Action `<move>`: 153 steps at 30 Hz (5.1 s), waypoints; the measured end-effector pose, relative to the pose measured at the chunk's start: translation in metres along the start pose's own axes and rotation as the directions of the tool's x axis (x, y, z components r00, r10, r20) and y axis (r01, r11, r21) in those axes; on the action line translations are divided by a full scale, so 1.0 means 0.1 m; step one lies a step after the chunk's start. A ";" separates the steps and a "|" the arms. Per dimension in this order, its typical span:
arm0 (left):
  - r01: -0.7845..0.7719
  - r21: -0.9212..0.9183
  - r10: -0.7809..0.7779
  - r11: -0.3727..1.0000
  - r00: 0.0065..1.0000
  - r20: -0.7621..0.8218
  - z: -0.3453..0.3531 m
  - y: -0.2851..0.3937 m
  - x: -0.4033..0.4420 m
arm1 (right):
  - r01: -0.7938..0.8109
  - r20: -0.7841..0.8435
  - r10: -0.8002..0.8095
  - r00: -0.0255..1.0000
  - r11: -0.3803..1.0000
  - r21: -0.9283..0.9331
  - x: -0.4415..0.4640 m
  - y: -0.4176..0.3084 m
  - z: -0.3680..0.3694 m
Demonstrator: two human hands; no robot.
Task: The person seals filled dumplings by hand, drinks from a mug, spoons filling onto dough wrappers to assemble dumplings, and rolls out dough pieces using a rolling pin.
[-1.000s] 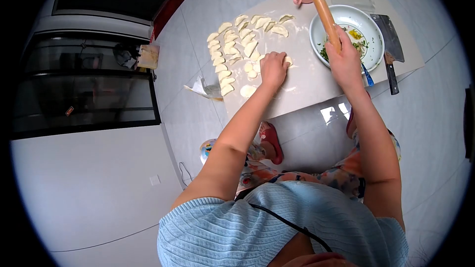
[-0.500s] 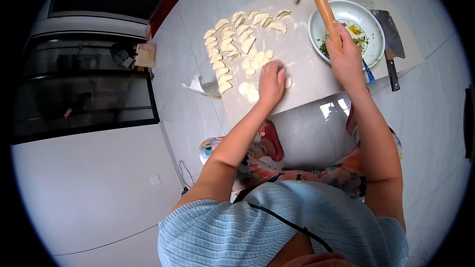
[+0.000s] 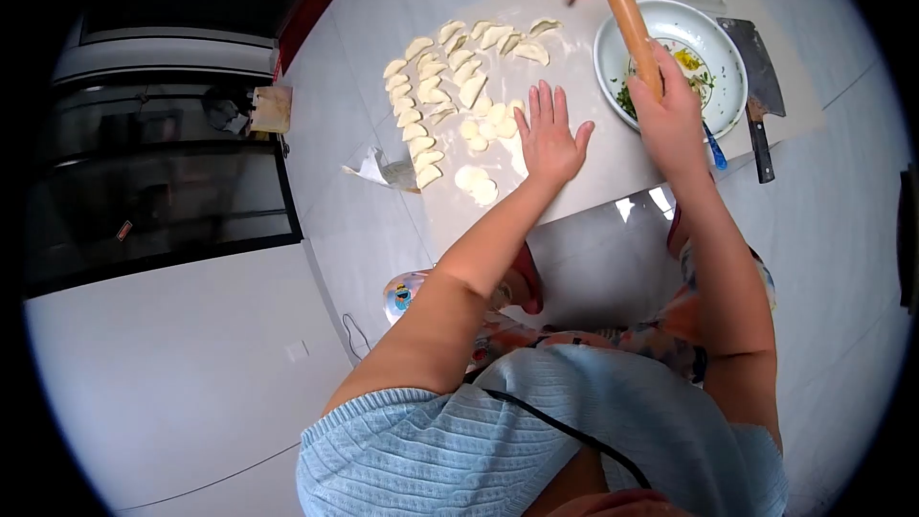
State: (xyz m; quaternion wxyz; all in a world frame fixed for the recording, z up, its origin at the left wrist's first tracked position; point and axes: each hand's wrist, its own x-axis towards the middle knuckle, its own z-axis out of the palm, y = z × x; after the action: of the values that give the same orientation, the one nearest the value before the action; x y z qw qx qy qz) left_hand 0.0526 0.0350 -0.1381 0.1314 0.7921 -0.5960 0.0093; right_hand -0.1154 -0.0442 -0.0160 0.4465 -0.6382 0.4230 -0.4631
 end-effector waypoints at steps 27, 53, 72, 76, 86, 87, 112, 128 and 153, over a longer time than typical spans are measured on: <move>0.299 -0.195 -0.323 0.934 0.941 -0.105 -0.77 -0.48 -0.66 | -0.013 0.003 0.013 1.000 0.996 -0.091 -0.10 0.02 -0.17; -0.017 -0.234 -0.079 0.972 0.915 -0.395 -0.66 -0.66 -0.80 | 0.375 0.592 -0.043 0.805 0.810 -0.451 -0.73 0.47 -0.11; 0.250 0.058 -0.248 0.966 0.967 -0.053 -0.40 -0.77 -0.31 | 0.508 0.644 -0.065 0.762 0.677 -0.533 -0.57 0.82 0.19; 0.368 -0.050 -0.372 0.928 0.923 -0.100 -0.51 -0.72 -0.85 | 0.601 0.708 -0.132 0.693 0.648 -0.468 -0.64 0.88 0.12; 0.414 0.042 -0.414 0.909 0.910 -0.009 -0.38 -0.74 -1.28 | 0.252 0.500 -0.045 0.865 0.900 -0.355 -0.68 0.95 0.24; 0.447 0.051 -0.446 0.893 0.894 -0.034 -0.42 -0.73 -1.22 | 0.261 0.500 -0.058 0.864 0.900 -0.348 -0.66 0.93 0.24; 0.422 0.045 -0.418 0.906 0.905 -0.077 -0.45 -1.06 -1.24 | 0.718 0.799 -0.207 0.564 0.601 -0.352 -0.70 0.51 0.64; 0.505 -0.017 -0.499 0.863 0.848 -0.180 -0.36 -1.34 -1.12 | 0.717 0.777 -0.154 0.611 0.525 -0.459 -0.61 0.57 0.98; 0.523 -0.041 -0.523 0.851 0.841 -0.139 -0.48 -1.37 -0.78 | 0.589 0.681 -0.046 0.731 0.547 -0.595 -0.37 0.81 1.15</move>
State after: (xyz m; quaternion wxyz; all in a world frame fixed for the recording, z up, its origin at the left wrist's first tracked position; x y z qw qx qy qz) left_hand 0.1666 0.1538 -0.1316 0.1723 0.9217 -0.3463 0.0301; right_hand -0.0222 -0.0079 -0.1215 0.1320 -0.9451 0.2869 -0.0840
